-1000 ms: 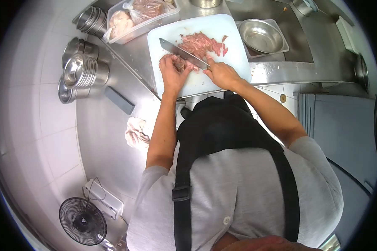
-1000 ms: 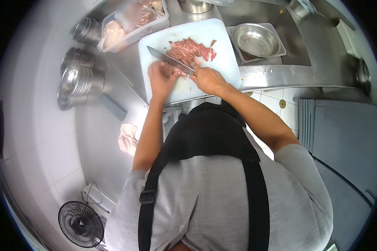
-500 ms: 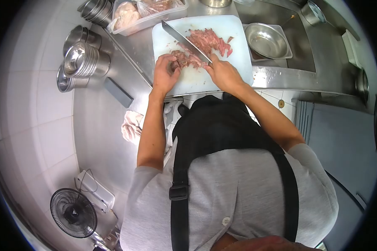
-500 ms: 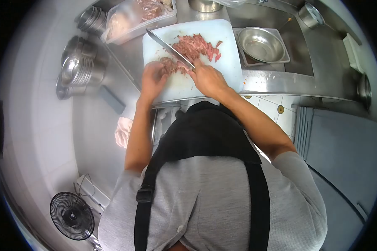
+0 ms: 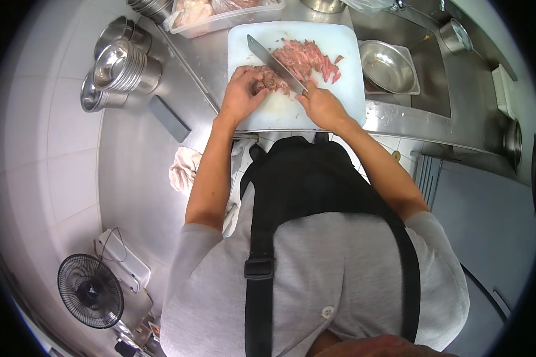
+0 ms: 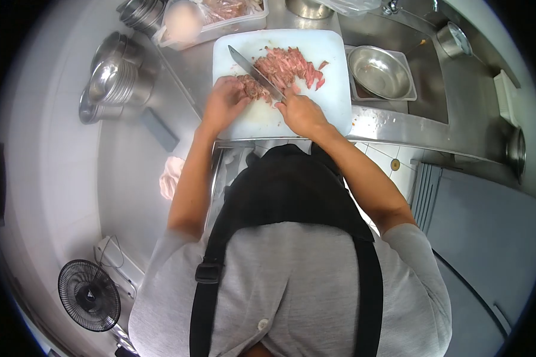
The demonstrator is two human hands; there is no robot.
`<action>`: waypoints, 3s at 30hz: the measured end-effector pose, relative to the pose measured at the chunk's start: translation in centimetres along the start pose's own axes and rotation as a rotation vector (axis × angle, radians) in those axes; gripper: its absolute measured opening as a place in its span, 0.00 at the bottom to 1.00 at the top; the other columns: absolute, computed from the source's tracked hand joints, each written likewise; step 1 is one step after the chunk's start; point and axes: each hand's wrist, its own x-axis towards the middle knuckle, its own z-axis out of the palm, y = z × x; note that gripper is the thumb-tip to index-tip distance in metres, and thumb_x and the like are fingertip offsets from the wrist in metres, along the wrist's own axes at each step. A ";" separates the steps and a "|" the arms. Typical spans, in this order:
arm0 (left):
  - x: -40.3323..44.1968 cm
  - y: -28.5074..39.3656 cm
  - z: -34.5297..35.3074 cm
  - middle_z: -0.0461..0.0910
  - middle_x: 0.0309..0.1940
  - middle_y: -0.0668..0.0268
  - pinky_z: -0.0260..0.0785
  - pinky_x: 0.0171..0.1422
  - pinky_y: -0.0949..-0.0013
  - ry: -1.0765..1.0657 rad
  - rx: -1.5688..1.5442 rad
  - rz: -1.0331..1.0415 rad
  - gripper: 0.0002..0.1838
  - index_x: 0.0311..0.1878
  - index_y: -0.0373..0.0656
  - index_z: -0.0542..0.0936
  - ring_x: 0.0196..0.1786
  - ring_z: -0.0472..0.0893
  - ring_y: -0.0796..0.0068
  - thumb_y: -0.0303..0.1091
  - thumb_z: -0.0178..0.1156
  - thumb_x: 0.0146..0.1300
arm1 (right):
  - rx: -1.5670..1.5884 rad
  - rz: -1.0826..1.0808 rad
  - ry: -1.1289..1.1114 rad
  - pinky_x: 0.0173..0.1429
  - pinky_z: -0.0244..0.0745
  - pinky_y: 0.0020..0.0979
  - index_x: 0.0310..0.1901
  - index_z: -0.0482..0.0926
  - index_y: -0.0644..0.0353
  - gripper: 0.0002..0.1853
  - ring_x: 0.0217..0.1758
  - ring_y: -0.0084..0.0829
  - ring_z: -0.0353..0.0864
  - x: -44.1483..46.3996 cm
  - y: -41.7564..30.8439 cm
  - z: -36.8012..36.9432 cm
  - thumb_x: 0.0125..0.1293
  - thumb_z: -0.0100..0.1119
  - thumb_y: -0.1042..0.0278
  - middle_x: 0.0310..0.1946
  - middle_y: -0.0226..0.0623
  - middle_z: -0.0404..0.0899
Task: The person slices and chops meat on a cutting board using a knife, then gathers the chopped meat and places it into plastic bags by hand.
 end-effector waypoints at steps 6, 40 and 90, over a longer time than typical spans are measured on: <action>1.1 -0.5 -0.1 0.80 0.57 0.53 0.76 0.68 0.54 0.001 0.048 0.020 0.21 0.48 0.36 0.84 0.62 0.81 0.46 0.32 0.81 0.55 | 0.020 0.022 0.035 0.59 0.80 0.60 0.64 0.73 0.69 0.22 0.53 0.63 0.88 -1.7 -2.6 -2.4 0.83 0.58 0.57 0.46 0.62 0.89; -0.1 -1.8 -0.8 0.88 0.53 0.60 0.86 0.62 0.61 -0.064 -0.122 -0.014 0.17 0.54 0.40 0.90 0.54 0.90 0.58 0.20 0.75 0.61 | -0.046 -0.072 -0.018 0.58 0.78 0.60 0.63 0.74 0.70 0.23 0.52 0.68 0.87 0.3 -2.2 -0.3 0.83 0.58 0.55 0.47 0.67 0.87; -0.6 -1.1 -0.4 0.90 0.57 0.55 0.79 0.71 0.55 0.032 -0.051 -0.006 0.16 0.54 0.44 0.93 0.60 0.88 0.51 0.26 0.69 0.64 | -0.084 -0.237 -0.068 0.59 0.80 0.60 0.62 0.78 0.70 0.22 0.55 0.69 0.87 4.7 0.4 0.0 0.82 0.59 0.57 0.49 0.71 0.86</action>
